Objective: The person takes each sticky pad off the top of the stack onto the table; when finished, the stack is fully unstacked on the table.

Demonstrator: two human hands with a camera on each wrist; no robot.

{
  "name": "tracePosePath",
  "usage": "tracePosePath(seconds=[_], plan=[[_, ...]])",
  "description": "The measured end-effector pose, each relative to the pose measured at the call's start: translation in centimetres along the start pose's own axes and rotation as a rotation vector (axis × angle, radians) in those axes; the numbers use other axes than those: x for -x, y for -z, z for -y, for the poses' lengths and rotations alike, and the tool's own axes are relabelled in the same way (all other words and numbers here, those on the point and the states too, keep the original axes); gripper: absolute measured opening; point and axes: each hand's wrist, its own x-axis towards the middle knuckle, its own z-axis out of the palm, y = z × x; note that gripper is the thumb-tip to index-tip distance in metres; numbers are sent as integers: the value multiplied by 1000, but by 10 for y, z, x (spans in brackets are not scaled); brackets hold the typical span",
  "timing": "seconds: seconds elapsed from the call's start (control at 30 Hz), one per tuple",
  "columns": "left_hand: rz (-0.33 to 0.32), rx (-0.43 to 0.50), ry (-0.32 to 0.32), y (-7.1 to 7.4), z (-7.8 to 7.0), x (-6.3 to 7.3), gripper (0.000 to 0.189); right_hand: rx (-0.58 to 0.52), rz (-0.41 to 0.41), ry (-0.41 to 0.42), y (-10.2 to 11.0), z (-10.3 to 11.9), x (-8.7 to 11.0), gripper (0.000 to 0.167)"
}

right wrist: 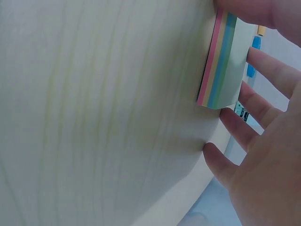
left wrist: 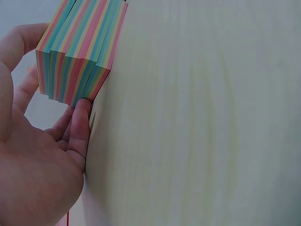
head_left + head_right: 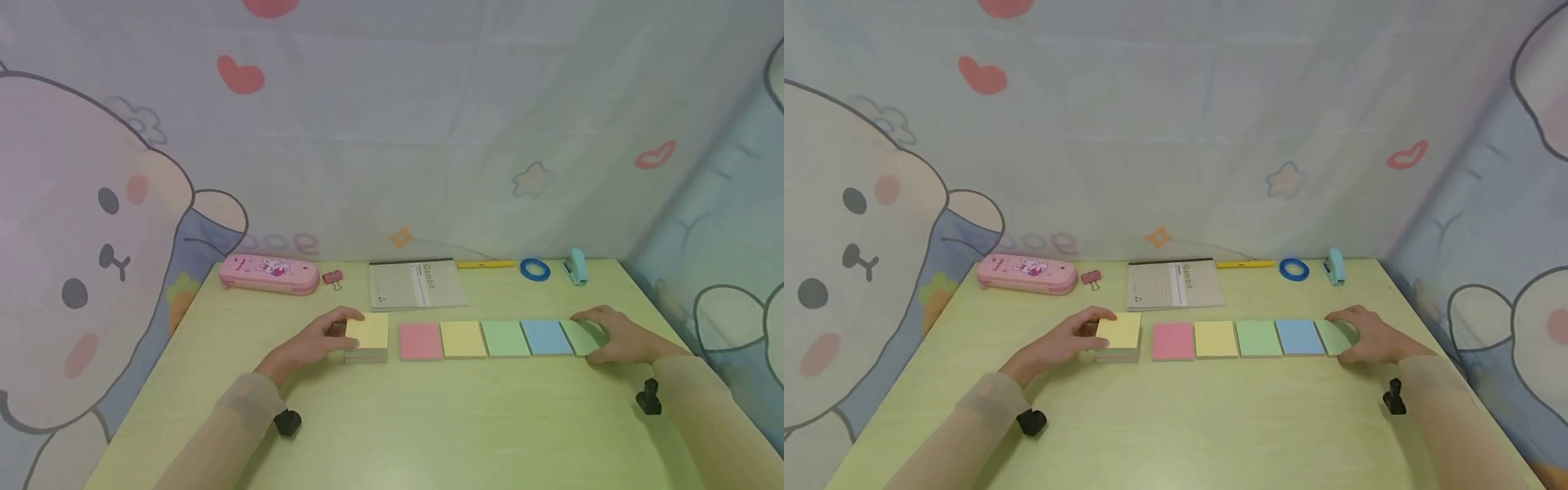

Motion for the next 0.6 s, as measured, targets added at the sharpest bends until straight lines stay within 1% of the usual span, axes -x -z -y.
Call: tracePosePath(seconds=[0.27,0.43,0.6], plan=[[6,5,-11,1,-1,-2,47,-5,7,-4,1,0,-1,80],[11,15,-15,1,-1,-2,47,3,10,-24,-2,-4,-2,80],[13,20,-20,0,-2,-1,47,5,9,-22,-4,-9,-2,80]])
